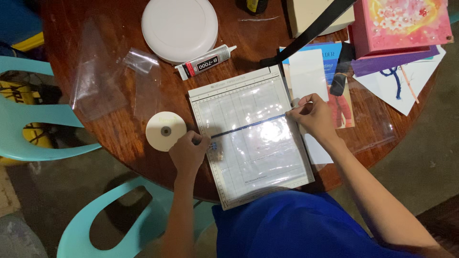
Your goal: The person assembles a plastic sleeve by applying adhesive, placing a blue ribbon, and sealing it with a clear sheet. They use a paper cutter to trim the ribbon and a glue tube to apply adhesive to the sleeve.
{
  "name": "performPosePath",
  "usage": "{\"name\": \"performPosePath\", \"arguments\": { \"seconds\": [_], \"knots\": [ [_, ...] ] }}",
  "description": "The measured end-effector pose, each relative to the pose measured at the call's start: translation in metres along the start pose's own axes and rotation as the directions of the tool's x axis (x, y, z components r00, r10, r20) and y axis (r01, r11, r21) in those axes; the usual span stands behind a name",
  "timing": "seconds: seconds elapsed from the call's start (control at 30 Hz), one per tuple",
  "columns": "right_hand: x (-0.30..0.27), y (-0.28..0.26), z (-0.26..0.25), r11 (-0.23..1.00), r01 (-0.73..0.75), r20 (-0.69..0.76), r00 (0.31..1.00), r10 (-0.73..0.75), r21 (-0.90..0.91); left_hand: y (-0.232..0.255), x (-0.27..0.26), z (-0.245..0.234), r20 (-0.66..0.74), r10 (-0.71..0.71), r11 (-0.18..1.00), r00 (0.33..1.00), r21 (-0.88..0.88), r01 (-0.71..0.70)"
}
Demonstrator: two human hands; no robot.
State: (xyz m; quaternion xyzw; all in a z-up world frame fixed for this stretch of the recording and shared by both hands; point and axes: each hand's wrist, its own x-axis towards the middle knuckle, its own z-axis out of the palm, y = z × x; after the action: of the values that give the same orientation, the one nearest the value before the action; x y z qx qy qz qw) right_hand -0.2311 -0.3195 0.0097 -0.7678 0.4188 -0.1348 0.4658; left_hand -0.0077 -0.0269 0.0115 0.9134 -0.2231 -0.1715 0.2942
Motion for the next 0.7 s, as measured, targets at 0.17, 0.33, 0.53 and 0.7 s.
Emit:
{"name": "performPosePath", "arguments": {
  "seconds": [0.17,0.33,0.53,0.7],
  "knots": [
    [-0.002,-0.012,0.001,0.994,-0.056,-0.01,0.998,0.055,-0.089,0.004,-0.002,-0.003,0.043,-0.047,0.998,0.998,-0.044,0.049],
    [-0.004,-0.015,0.003,0.996,-0.012,-0.023,1.0,0.01,-0.085,0.001,0.0,-0.002,0.017,-0.028,0.995,0.999,-0.095,0.03],
    [-0.003,-0.007,0.006,0.991,0.001,-0.054,0.999,-0.009,-0.137,-0.002,-0.001,0.0,0.023,-0.051,0.991,0.998,-0.125,0.054],
    [0.0,0.002,0.005,0.991,0.06,-0.032,0.997,-0.064,-0.121,-0.003,0.001,0.0,0.051,-0.051,0.995,0.997,-0.078,0.055]
  ]
}}
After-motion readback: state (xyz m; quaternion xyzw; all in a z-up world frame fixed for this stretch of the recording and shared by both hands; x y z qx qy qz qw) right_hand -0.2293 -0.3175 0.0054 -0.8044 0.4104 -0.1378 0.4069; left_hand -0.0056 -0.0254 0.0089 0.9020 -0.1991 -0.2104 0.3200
